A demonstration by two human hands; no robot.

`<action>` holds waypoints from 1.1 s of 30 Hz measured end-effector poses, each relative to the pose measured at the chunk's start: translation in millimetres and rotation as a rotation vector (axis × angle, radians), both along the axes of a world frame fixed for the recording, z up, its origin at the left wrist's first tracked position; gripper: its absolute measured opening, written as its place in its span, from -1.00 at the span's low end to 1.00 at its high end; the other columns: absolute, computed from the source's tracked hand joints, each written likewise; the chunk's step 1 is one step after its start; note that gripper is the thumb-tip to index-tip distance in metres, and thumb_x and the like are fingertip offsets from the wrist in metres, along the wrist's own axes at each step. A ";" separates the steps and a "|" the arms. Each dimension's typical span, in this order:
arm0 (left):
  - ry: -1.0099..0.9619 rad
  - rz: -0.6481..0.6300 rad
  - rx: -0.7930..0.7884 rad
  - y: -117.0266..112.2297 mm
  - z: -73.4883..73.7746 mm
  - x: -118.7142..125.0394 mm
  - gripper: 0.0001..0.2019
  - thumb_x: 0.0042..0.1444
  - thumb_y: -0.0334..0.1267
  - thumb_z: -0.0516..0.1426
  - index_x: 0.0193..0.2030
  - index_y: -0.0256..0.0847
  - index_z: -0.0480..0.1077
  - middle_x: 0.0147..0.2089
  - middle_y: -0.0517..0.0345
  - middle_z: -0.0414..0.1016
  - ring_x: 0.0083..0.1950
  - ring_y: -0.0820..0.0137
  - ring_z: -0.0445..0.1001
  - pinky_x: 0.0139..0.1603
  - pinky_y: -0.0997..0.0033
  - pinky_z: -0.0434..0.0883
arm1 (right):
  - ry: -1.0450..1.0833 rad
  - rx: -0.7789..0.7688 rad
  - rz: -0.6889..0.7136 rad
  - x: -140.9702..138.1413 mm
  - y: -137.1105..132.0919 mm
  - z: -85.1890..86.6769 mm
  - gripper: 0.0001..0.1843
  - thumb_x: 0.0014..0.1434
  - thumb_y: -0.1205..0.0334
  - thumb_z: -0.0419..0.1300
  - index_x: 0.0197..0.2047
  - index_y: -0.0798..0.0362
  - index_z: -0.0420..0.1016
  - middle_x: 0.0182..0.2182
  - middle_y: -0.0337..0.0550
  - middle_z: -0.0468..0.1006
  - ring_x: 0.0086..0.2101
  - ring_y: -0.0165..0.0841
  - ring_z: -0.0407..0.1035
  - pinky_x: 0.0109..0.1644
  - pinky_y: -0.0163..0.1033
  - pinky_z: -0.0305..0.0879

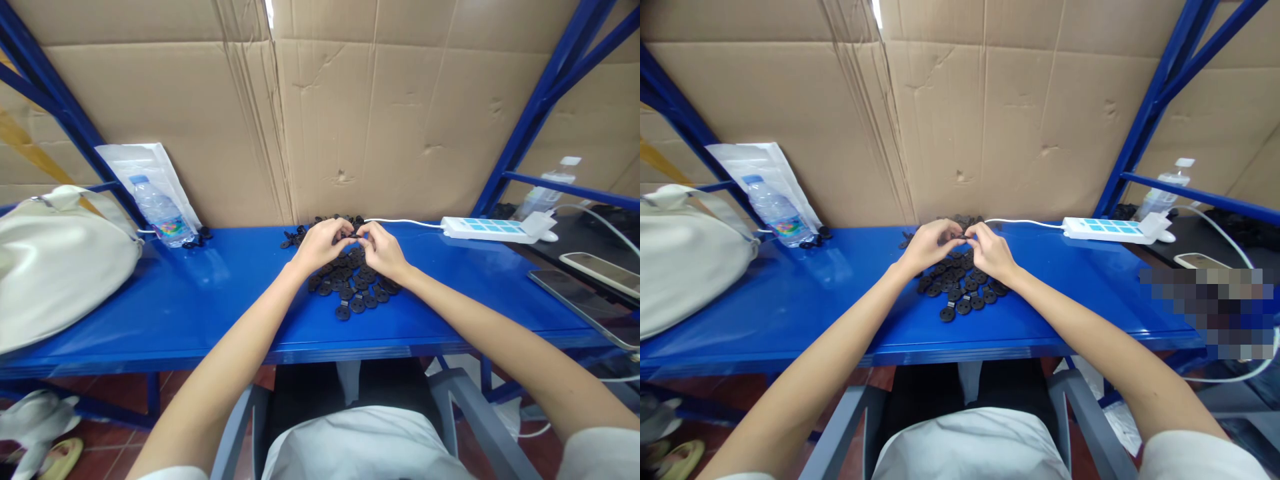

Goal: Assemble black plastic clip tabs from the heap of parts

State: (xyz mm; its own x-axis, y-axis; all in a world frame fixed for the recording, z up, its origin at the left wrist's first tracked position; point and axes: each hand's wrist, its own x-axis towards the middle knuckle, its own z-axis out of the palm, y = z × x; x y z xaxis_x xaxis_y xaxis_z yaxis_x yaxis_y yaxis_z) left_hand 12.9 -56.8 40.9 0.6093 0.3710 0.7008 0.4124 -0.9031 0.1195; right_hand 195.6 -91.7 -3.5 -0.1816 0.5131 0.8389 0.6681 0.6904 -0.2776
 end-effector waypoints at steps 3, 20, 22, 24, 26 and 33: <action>0.024 -0.022 -0.035 -3.0 0.1 0.2 -0.92 0.19 -0.29 0.14 -0.19 -0.21 0.38 -0.31 0.17 0.51 -0.32 0.45 0.46 -0.30 0.50 0.33 | 0.026 -0.017 0.006 -0.9 -0.5 0.6 -0.87 0.22 0.39 0.00 -0.19 0.04 0.31 -0.29 -0.10 0.46 -0.33 -0.32 0.39 -0.27 -0.27 0.29; 0.110 -0.031 -0.161 -1.5 4.9 -4.5 -0.85 0.27 -0.26 0.04 -0.06 -0.14 0.35 -0.21 0.19 0.58 -0.23 0.43 0.53 -0.25 0.50 0.37 | 0.034 -0.131 0.045 -0.1 -0.7 5.1 -0.92 0.23 0.24 0.07 -0.21 0.03 0.33 -0.46 -0.21 0.46 -0.54 -0.42 0.29 -0.42 -0.34 0.21; 0.105 -0.020 -0.192 2.2 5.5 -10.0 -0.74 0.27 -0.24 0.04 0.09 -0.13 0.28 -0.11 0.13 0.57 -0.17 0.42 0.54 -0.19 0.47 0.39 | 0.058 -0.155 0.010 8.6 7.5 5.6 -0.89 0.21 0.23 0.08 -0.19 0.04 0.34 -0.45 -0.20 0.47 -0.53 -0.41 0.30 -0.41 -0.33 0.22; 0.078 0.024 -0.211 7.2 5.2 -16.3 -0.66 0.26 -0.24 0.05 0.17 -0.16 0.22 -0.07 0.08 0.55 -0.19 0.42 0.52 -0.21 0.46 0.39 | 0.080 -0.189 -0.065 22.2 17.7 5.8 -0.87 0.19 0.23 0.08 -0.19 0.06 0.36 -0.45 -0.19 0.49 -0.54 -0.40 0.29 -0.40 -0.31 0.21; 0.070 0.060 -0.220 11.5 4.5 -21.3 -0.66 0.26 -0.26 0.05 0.17 -0.17 0.21 -0.09 0.09 0.55 -0.21 0.42 0.51 -0.24 0.46 0.38 | 0.087 -0.241 -0.138 38.8 27.5 6.1 -0.85 0.16 0.24 0.10 -0.20 0.08 0.39 -0.44 -0.16 0.51 -0.52 -0.39 0.31 -0.36 -0.29 0.22; 0.079 0.049 -0.235 12.5 3.7 -19.7 -0.71 0.23 -0.31 0.05 0.09 -0.19 0.25 -0.17 0.12 0.56 -0.24 0.42 0.50 -0.24 0.43 0.38 | -0.009 -0.430 -0.310 76.5 46.6 0.4 -0.80 0.15 0.32 0.09 -0.18 0.12 0.48 -0.35 -0.06 0.58 -0.40 -0.30 0.39 -0.23 -0.24 0.26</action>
State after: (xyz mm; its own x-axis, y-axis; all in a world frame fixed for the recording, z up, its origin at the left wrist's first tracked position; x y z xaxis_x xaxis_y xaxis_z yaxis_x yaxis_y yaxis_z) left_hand -6.8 -44.3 44.6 0.6363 0.5483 0.5427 0.4716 -0.8331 0.2889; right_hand 272.2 -45.0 -3.1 0.0275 0.8413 0.5399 0.8265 0.2847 -0.4857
